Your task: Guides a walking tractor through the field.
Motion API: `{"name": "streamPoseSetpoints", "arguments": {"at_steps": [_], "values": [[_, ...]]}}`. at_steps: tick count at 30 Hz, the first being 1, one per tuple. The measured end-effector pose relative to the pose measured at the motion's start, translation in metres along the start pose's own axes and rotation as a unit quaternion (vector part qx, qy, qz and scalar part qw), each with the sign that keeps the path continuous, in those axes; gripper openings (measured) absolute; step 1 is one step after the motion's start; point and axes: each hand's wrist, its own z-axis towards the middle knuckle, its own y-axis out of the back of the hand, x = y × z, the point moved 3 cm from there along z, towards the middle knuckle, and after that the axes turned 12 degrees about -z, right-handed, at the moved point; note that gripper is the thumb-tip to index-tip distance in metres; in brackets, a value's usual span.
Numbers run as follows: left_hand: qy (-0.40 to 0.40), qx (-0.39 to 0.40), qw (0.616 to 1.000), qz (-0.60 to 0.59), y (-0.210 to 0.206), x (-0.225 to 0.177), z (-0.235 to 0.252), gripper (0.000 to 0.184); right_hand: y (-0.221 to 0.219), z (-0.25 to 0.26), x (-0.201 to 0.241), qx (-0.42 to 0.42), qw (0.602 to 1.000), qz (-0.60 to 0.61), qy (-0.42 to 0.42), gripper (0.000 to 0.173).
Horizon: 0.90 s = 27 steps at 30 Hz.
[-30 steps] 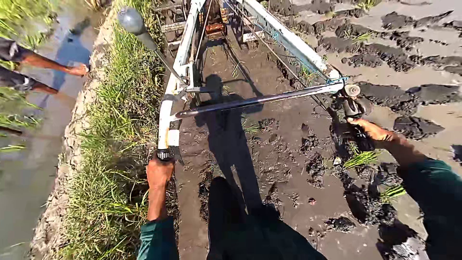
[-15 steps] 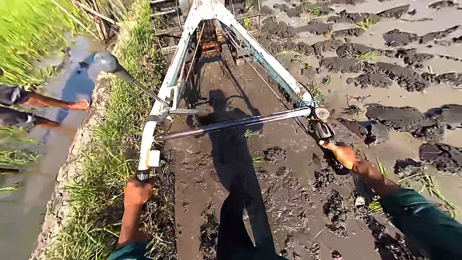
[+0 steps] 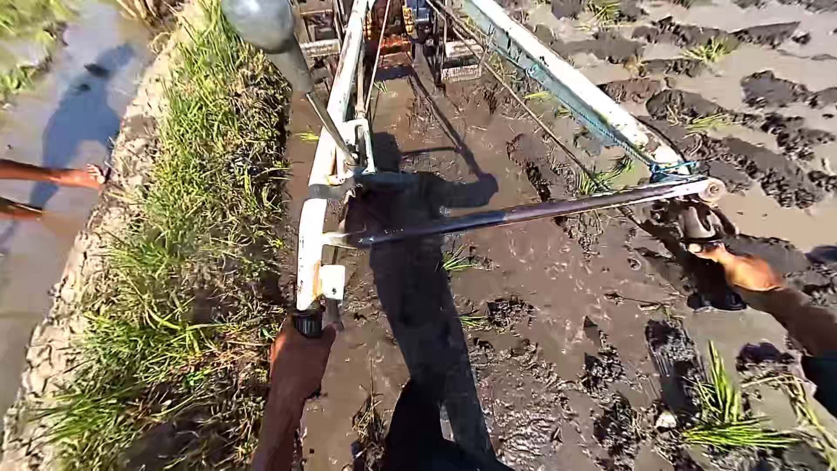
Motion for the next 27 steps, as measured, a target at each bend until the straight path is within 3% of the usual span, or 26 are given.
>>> {"name": "streamPoseSetpoints", "arguments": {"at_steps": [3, 5, 9, 13, 16, 18, 22, 24, 27], "values": [[0.009, -0.029, 0.999, 0.024, 0.012, -0.033, 0.029, 0.059, 0.009, 0.021, 0.051, -0.003, 0.999, -0.037, 0.011, 0.040], [-0.017, -0.060, 0.998, 0.022, 0.033, -0.034, 0.063, 0.054, -0.011, 0.014, 0.085, 0.007, 1.000, -0.020, -0.004, 0.031], [-0.115, -0.057, 0.991, 0.024, 0.107, -0.009, 0.149, 0.054, -0.083, -0.034, 0.163, 0.061, 0.998, 0.015, -0.031, 0.030], [-0.095, -0.071, 0.993, 0.024, 0.174, 0.014, 0.232, 0.050, -0.160, -0.069, 0.215, 0.124, 0.988, 0.089, -0.031, 0.038], [-0.093, -0.072, 0.993, 0.017, 0.208, 0.016, 0.284, 0.051, -0.208, -0.061, 0.235, 0.203, 0.965, 0.167, 0.003, 0.040], [-0.090, -0.038, 0.995, -0.025, 0.200, 0.005, 0.297, 0.046, -0.221, -0.035, 0.235, 0.200, 0.962, 0.185, -0.011, 0.041], [-0.099, 0.018, 0.988, -0.115, 0.160, -0.057, 0.314, 0.049, -0.174, 0.050, 0.252, 0.152, 0.975, 0.160, 0.014, 0.038], [-0.078, 0.003, 0.996, -0.052, 0.143, -0.088, 0.327, 0.049, -0.161, 0.089, 0.264, 0.186, 0.971, 0.145, 0.029, 0.038], [-0.077, -0.054, 0.993, 0.069, 0.118, -0.133, 0.352, 0.051, -0.148, 0.140, 0.282, 0.172, 0.976, 0.134, 0.026, 0.039]]}}
